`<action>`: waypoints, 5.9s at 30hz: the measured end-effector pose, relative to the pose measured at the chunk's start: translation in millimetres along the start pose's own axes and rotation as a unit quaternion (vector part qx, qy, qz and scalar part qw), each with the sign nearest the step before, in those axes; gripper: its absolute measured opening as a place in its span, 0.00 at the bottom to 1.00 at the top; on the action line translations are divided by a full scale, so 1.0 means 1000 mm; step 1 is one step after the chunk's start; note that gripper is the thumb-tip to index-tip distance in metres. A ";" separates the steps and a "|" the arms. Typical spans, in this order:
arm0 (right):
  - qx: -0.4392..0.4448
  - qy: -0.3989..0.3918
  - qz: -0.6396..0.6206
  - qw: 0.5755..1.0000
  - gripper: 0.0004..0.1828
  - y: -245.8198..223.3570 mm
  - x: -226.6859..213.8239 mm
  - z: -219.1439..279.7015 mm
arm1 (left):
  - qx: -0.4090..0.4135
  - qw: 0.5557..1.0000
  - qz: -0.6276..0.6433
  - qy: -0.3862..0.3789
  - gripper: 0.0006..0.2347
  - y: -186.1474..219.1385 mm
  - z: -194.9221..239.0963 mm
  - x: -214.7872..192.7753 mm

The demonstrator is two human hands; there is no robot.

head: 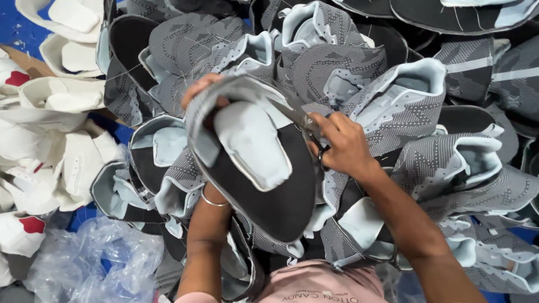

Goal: Trimming excess material from shoe upper components with scissors.

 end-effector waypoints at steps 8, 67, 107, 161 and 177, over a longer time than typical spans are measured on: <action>0.002 0.029 0.003 1.000 0.27 0.001 0.000 -0.004 | -0.019 0.999 -0.032 -0.009 0.21 -0.013 0.012 -0.007; 0.026 0.022 -0.025 0.999 0.39 0.017 -0.021 -0.017 | -0.166 0.951 -0.192 -0.180 0.18 -0.063 0.108 -0.125; 0.269 0.145 -0.672 0.674 0.19 0.067 -0.019 -0.003 | -0.328 0.921 0.172 -0.118 0.22 -0.017 0.004 0.027; 0.239 0.133 -0.708 0.651 0.34 0.068 -0.011 -0.009 | -0.389 0.850 0.277 -0.223 0.27 -0.036 0.027 0.023; 0.248 0.056 -0.479 0.840 0.32 0.048 0.002 -0.005 | -0.232 0.929 0.187 -0.221 0.12 -0.017 0.017 0.025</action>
Point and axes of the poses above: each hand's wrist, its own z-axis away from the middle knuckle, its own x-axis out of the palm, y = z × x, the point moved 6 cm from there along -z, towards the middle knuckle, and after that the axes turned 2 degrees about x, right-handed, at the moved point
